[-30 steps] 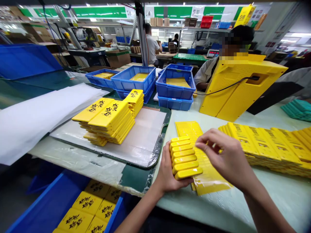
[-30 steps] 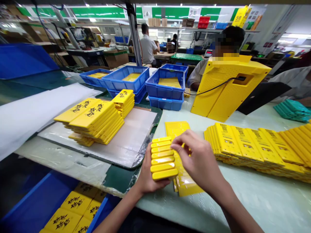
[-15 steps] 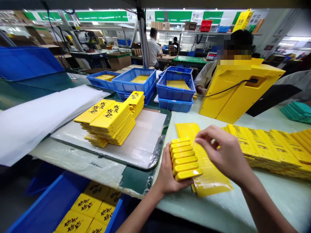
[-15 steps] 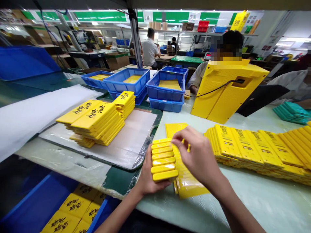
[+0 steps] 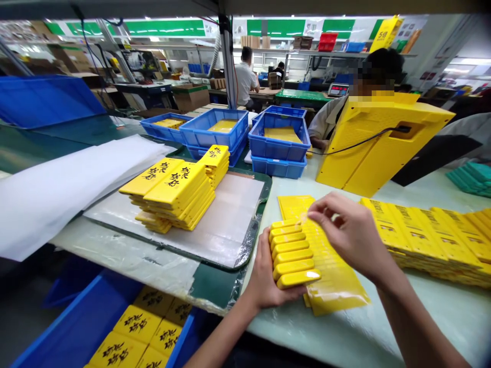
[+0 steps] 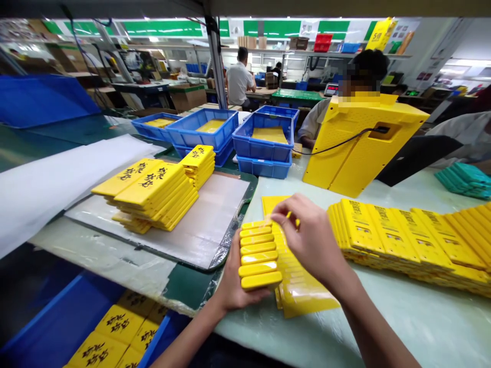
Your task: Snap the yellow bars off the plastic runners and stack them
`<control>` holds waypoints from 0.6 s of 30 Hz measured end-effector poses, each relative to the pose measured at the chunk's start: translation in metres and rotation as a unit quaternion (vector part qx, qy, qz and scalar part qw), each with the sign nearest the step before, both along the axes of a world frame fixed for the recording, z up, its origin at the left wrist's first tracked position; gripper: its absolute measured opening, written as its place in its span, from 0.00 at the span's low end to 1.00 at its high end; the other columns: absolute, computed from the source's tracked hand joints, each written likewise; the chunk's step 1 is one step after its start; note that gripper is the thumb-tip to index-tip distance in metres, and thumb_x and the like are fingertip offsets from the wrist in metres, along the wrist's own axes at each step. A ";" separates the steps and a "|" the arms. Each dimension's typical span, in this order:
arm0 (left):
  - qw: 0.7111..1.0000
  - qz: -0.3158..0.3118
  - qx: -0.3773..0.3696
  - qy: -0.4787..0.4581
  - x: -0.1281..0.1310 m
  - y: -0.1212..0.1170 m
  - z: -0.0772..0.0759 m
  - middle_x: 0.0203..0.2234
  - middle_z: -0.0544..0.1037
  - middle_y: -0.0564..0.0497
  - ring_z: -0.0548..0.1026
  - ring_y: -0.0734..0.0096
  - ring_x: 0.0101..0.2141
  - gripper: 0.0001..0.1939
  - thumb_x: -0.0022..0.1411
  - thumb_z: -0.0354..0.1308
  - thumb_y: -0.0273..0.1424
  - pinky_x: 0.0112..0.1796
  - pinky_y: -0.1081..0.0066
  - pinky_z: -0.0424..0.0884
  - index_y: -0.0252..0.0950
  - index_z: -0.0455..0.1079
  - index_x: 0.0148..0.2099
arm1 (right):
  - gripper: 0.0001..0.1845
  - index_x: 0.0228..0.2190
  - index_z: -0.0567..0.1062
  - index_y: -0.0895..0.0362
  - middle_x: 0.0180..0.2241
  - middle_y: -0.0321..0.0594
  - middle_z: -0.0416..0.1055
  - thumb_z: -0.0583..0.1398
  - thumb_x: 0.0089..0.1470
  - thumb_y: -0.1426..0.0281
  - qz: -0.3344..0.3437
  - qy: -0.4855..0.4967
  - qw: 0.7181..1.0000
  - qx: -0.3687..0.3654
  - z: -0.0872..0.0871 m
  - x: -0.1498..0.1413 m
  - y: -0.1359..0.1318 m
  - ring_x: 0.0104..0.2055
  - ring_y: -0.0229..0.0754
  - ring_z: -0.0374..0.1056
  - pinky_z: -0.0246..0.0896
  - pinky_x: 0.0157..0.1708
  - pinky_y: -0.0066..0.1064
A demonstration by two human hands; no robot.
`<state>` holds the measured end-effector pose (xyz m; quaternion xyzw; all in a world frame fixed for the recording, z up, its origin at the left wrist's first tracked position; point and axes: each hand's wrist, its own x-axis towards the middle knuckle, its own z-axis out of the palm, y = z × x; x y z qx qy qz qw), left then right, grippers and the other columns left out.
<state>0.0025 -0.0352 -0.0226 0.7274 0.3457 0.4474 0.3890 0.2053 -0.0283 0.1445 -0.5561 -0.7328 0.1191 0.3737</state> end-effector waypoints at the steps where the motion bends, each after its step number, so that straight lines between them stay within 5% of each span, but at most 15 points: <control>1: 1.000 -0.001 0.006 -0.001 0.000 0.000 0.000 0.69 0.55 0.31 0.62 0.32 0.68 0.74 0.46 0.77 0.54 0.66 0.36 0.59 0.41 0.30 0.78 | 0.06 0.34 0.76 0.56 0.36 0.38 0.73 0.61 0.66 0.74 0.044 0.022 0.998 -0.032 0.000 -0.007 0.000 0.38 0.39 0.68 0.59 0.38 0.32; 3: 1.000 -0.002 0.022 0.005 -0.001 0.000 0.000 0.70 0.53 0.31 0.60 0.31 0.68 0.72 0.47 0.76 0.54 0.66 0.35 0.59 0.41 0.31 0.78 | 0.04 0.36 0.78 0.56 0.38 0.37 0.74 0.63 0.65 0.73 0.112 0.028 0.989 -0.094 -0.005 -0.021 -0.001 0.39 0.38 0.70 0.60 0.40 0.32; 6: 0.999 0.004 0.033 0.012 -0.002 0.001 -0.001 0.70 0.52 0.30 0.58 0.30 0.70 0.72 0.48 0.75 0.54 0.67 0.35 0.58 0.41 0.31 0.78 | 0.04 0.37 0.77 0.58 0.38 0.38 0.74 0.61 0.66 0.73 0.125 -0.038 0.985 -0.109 -0.016 -0.027 0.001 0.39 0.41 0.70 0.59 0.41 0.34; 10: 1.000 0.000 0.007 0.003 -0.002 0.000 -0.006 0.70 0.54 0.30 0.60 0.32 0.69 0.75 0.46 0.75 0.58 0.67 0.36 0.57 0.40 0.28 0.78 | 0.07 0.34 0.72 0.59 0.35 0.40 0.71 0.57 0.66 0.77 0.029 -0.165 0.985 -0.027 -0.021 -0.002 0.008 0.33 0.43 0.66 0.53 0.34 0.36; 13: 1.000 0.001 -0.002 0.014 -0.002 -0.001 -0.010 0.71 0.51 0.28 0.57 0.30 0.70 0.78 0.45 0.76 0.58 0.68 0.36 0.55 0.38 0.26 0.78 | 0.07 0.33 0.73 0.59 0.34 0.39 0.71 0.60 0.66 0.75 -0.054 -0.123 0.989 0.053 -0.014 0.013 0.011 0.32 0.41 0.65 0.54 0.34 0.35; 18: 1.000 0.010 0.005 0.023 -0.003 0.000 -0.007 0.71 0.51 0.29 0.57 0.29 0.70 0.78 0.43 0.78 0.54 0.68 0.37 0.55 0.37 0.30 0.79 | 0.04 0.36 0.79 0.55 0.36 0.35 0.75 0.64 0.65 0.73 0.117 0.011 0.991 -0.061 -0.012 -0.007 0.006 0.36 0.37 0.70 0.60 0.37 0.30</control>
